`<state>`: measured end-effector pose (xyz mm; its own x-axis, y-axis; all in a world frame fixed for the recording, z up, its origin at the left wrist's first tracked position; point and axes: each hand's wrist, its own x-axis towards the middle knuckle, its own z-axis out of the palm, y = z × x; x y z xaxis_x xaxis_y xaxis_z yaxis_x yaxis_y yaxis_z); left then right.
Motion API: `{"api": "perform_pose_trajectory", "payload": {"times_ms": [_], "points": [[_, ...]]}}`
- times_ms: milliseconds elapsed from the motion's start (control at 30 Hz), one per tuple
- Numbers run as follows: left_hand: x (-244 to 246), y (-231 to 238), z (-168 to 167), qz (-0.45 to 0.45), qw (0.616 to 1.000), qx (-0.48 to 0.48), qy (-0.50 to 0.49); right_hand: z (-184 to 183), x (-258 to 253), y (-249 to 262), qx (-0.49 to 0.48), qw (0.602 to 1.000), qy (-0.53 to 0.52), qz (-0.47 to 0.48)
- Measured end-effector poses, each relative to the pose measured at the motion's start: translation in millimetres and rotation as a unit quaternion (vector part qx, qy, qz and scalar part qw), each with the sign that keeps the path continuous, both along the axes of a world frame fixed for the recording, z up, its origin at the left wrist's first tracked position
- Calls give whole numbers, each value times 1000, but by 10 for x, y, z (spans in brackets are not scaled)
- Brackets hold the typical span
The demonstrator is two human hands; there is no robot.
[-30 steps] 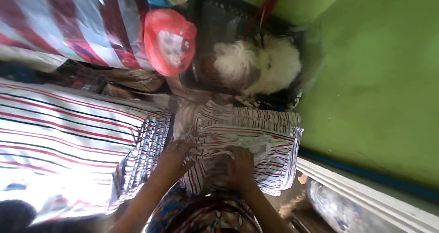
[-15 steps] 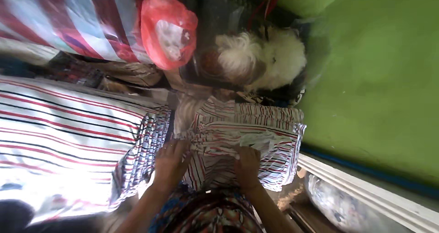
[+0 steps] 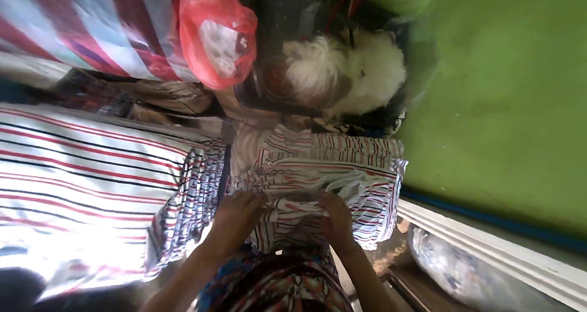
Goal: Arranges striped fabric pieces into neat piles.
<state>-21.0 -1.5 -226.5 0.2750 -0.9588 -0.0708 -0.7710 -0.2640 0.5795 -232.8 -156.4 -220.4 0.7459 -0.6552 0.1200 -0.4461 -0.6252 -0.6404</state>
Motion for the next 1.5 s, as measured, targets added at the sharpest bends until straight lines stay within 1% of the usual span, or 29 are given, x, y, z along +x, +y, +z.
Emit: {"api": "perform_pose_trajectory", "payload": {"times_ms": [67, 133, 233, 300, 333, 367, 400, 467, 533, 600, 733, 833, 933, 1000, 1067, 1200, 1233, 1267, 1400, 1433, 1500], "points": [[26, 52, -1, 12, 999, -28, 20, 8, 12, -21, 31, 999, 5, 17], [48, 58, 23, 38, 998, -39, 36, 66, 61, -52, 66, 997, 35, 33], [250, 107, -75, 64, 998, 15, 18, 86, 121, -101, 107, 989, 88, 51], [376, 148, -106, 107, 993, 58, 10, 73, 169, -139, 128, 984, 115, 54], [378, 153, -85, 127, 991, 52, 8, 79, 198, -164, 137, 981, 128, 54], [329, 154, -60, 132, 991, 19, -5, 99, 224, -185, 152, 976, 148, 51], [236, 139, -32, 123, 992, -20, -18, 114, 243, -202, 165, 971, 164, 51], [5, 59, -15, 75, 994, -62, -40, 100, 272, -185, 146, 972, 179, 49], [-148, -19, -60, 46, 997, -50, -47, 75, 288, -111, 91, 980, 173, 40], [-173, -43, -97, 52, 997, -39, -36, 64, 282, -56, 31, 986, 163, 31], [-137, -23, -138, 35, 994, -89, -46, 159, 193, -5, -69, 984, 159, 30], [-163, -115, -207, -3, 992, -109, -65, 286, 133, 10, -75, 989, 116, 57], [-179, -179, -196, -22, 995, -93, -31, 290, 96, -16, -78, 991, 89, 65], [-183, -154, -176, -29, 994, -101, -21, 216, 113, -50, -83, 990, 98, 53], [-208, -101, -148, -48, 993, -107, -18, 139, 160, -75, -66, 990, 118, 48], [-261, -42, -42, -121, 989, -56, 63, 107, 221, -20, -24, 980, 188, 68], [-270, -41, -33, -115, 990, -52, 67, 99, 210, -10, -23, 977, 196, 76], [-276, -46, -13, -90, 992, -46, 68, 89, 192, -4, -26, 977, 194, 79], [-257, -156, 87, 50, 995, 24, 84, 41, 195, -44, -48, 988, 135, 62], [-252, -183, 91, 68, 993, 39, 90, 24, 219, -61, -43, 988, 133, 63], [-242, -197, 33, 77, 994, 37, 75, -4, 270, -88, -33, 985, 153, 73]]}}
